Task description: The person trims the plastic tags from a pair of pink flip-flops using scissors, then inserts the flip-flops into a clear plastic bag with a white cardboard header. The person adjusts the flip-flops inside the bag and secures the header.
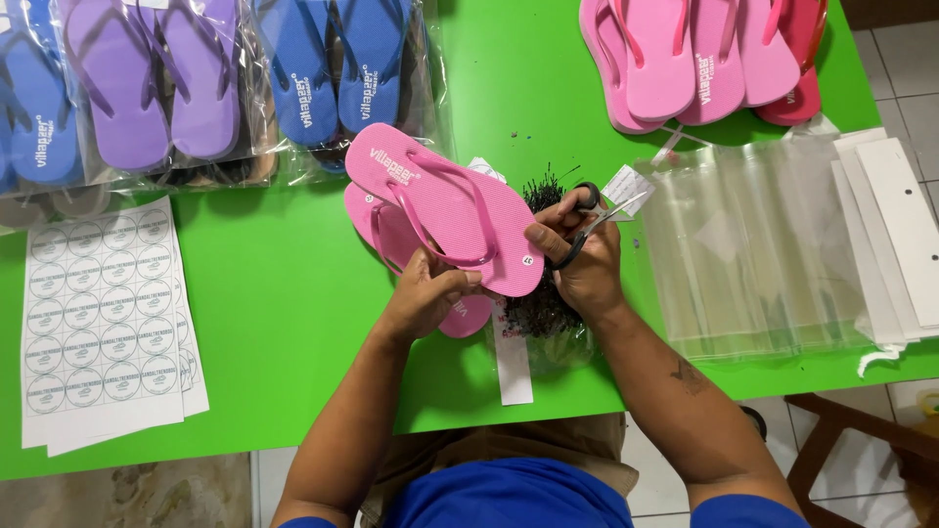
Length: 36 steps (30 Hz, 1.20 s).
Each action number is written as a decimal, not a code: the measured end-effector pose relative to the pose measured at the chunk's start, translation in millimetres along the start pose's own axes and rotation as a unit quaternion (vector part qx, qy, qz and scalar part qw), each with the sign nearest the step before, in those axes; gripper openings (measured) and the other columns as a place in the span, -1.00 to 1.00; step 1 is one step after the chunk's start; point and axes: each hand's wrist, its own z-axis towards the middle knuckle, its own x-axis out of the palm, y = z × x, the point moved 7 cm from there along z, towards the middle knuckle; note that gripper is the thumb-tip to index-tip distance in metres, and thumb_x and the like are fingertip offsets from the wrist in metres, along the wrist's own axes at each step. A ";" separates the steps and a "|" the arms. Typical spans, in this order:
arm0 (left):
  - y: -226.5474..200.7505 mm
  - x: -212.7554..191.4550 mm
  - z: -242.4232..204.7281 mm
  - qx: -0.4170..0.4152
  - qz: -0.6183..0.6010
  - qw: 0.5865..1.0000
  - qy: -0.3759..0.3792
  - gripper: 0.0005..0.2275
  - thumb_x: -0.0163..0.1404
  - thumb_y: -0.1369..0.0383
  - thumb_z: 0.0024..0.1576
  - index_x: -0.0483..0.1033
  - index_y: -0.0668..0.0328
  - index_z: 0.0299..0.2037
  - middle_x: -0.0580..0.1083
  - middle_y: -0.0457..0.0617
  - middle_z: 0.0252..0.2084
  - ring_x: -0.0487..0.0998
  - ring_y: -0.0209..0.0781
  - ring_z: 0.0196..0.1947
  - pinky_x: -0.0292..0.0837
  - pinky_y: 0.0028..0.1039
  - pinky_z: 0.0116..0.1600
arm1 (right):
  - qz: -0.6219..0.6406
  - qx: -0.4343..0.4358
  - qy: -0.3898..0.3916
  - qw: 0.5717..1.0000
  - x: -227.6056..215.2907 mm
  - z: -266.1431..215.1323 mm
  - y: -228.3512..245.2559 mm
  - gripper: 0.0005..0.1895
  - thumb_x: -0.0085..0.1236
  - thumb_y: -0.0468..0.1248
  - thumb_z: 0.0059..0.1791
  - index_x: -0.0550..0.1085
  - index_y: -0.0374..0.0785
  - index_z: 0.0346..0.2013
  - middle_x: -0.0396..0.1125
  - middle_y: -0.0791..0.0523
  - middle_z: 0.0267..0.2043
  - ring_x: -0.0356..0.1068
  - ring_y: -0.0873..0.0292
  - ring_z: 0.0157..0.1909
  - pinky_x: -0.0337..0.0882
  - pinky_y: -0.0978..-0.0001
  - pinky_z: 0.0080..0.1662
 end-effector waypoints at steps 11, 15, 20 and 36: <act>-19.1 6.0 -6.3 0.033 0.098 0.989 -0.101 -0.69 0.17 0.65 0.03 0.41 0.29 -0.05 0.53 0.00 -0.31 0.60 -0.28 -0.41 0.67 -0.39 -0.33 | -0.032 -0.027 0.021 0.999 27.4 -7.1 33.4 -0.48 0.45 -0.45 -0.11 0.19 -0.25 -0.18 0.46 -0.06 -0.30 0.52 0.23 -0.35 0.51 0.51 -0.29; -8.8 -1.1 -4.2 0.049 0.110 0.984 -0.131 -0.72 0.15 0.64 0.01 0.44 0.24 -0.10 0.53 -0.06 -0.35 0.54 -0.40 -0.44 0.58 -0.53 -0.41 | -0.065 -0.029 0.026 0.997 29.3 -7.3 35.1 -0.48 0.47 -0.43 -0.12 0.20 -0.25 -0.20 0.45 -0.03 -0.31 0.52 0.26 -0.34 0.50 0.51 -0.28; 16.2 -36.4 -3.3 0.045 0.105 0.987 -0.111 -0.63 0.07 0.70 -0.07 0.40 0.24 -0.05 0.49 0.01 -0.36 0.47 -0.33 -0.49 0.54 -0.44 -0.42 | -0.057 -0.022 0.023 0.998 30.9 -7.9 36.2 -0.50 0.47 -0.43 -0.12 0.21 -0.27 -0.21 0.45 -0.03 -0.31 0.51 0.25 -0.35 0.51 0.50 -0.28; -87.7 78.7 -70.6 0.400 0.557 0.694 -0.220 -0.90 0.31 0.49 0.05 0.73 0.05 -0.29 0.30 -0.14 -0.62 0.30 -0.27 -0.60 0.30 -0.54 -0.36 | -0.041 -0.011 0.025 0.999 29.1 -10.7 29.7 -0.53 0.44 -0.40 -0.08 0.21 -0.24 -0.20 0.48 -0.02 -0.30 0.52 0.28 -0.35 0.55 0.55 -0.28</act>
